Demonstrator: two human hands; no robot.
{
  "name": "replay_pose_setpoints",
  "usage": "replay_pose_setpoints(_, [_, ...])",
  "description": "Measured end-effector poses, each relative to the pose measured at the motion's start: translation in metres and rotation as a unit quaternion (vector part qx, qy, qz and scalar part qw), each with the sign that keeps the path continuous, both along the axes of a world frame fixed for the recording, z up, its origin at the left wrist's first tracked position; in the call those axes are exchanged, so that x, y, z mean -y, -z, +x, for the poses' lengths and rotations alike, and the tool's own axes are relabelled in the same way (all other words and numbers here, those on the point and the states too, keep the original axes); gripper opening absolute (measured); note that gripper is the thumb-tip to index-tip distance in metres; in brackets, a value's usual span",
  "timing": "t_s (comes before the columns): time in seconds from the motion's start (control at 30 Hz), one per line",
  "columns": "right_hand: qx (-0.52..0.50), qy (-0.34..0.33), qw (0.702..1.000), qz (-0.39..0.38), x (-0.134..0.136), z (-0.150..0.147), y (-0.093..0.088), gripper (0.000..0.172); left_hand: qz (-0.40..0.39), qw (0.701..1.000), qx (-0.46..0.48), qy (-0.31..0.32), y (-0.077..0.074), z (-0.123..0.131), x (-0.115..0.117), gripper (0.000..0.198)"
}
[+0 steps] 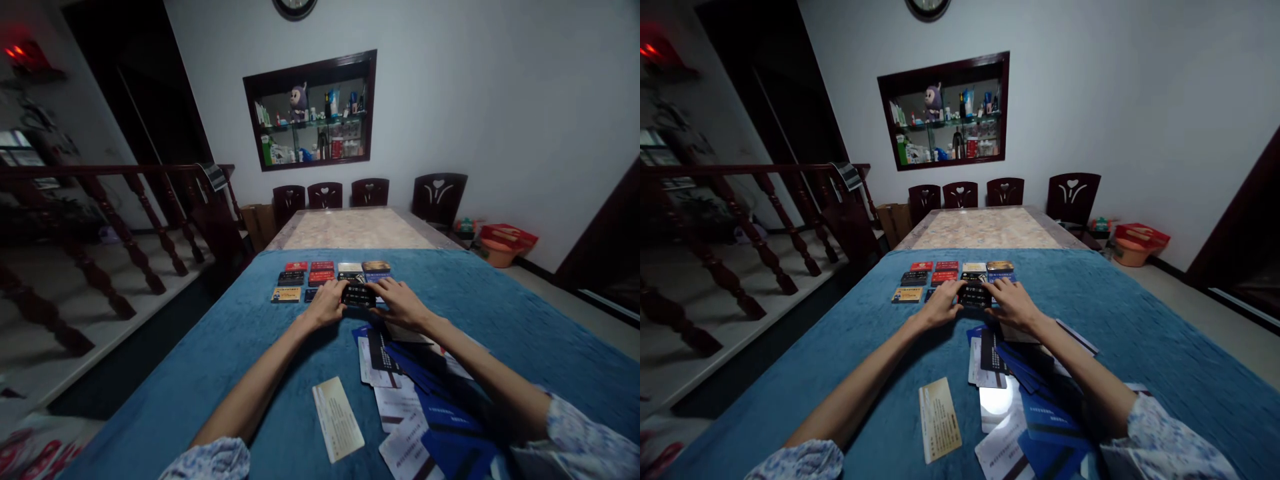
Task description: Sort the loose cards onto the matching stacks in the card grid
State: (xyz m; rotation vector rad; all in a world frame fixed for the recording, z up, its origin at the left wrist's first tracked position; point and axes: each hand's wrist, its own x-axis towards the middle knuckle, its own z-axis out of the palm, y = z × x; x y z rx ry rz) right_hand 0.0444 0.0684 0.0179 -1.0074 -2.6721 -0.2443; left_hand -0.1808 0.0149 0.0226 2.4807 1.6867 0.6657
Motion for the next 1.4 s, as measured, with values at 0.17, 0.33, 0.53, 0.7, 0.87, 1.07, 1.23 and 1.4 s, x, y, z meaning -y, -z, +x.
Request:
replay_pose_setpoints(0.17, [0.017, -0.005, 1.000, -0.002, -0.003, -0.023, -0.007, 0.057, 0.002, 1.000, -0.014, -0.027, -0.005, -0.019, 0.004, 0.055])
replay_pose_setpoints(0.33, [0.037, -0.010, 0.999, -0.025, -0.005, -0.050, -0.016, 0.059, -0.009, 0.998, -0.048, -0.046, -0.015, -0.037, 0.008, 0.055])
replay_pose_setpoints(0.53, [0.050, -0.021, 0.998, -0.031, -0.012, -0.084, -0.023, 0.054, -0.014, 0.995, -0.075, -0.067, -0.015, -0.064, 0.006, 0.054])
replay_pose_setpoints(0.7, [0.058, -0.031, 0.997, -0.029, -0.019, -0.110, -0.028, 0.050, -0.017, 0.992, -0.086, -0.088, -0.017, -0.088, -0.001, 0.060])
replay_pose_setpoints(0.87, [0.064, -0.041, 0.996, -0.038, -0.028, -0.138, -0.035, 0.052, -0.031, 0.987, -0.113, -0.111, -0.029, -0.106, -0.005, 0.060])
replay_pose_setpoints(1.07, [0.094, -0.037, 0.994, -0.047, -0.039, -0.168, -0.046, 0.049, -0.038, 0.981, -0.127, -0.138, -0.031, -0.130, -0.019, 0.058])
replay_pose_setpoints(1.23, [0.108, -0.037, 0.992, -0.058, -0.051, -0.189, -0.051, 0.050, -0.054, 0.978, -0.135, -0.151, -0.029, -0.150, -0.039, 0.054])
replay_pose_setpoints(1.4, [0.134, -0.032, 0.987, -0.079, -0.063, -0.207, -0.052, 0.050, -0.078, 0.970, -0.161, -0.166, -0.025, -0.166, -0.057, 0.059])
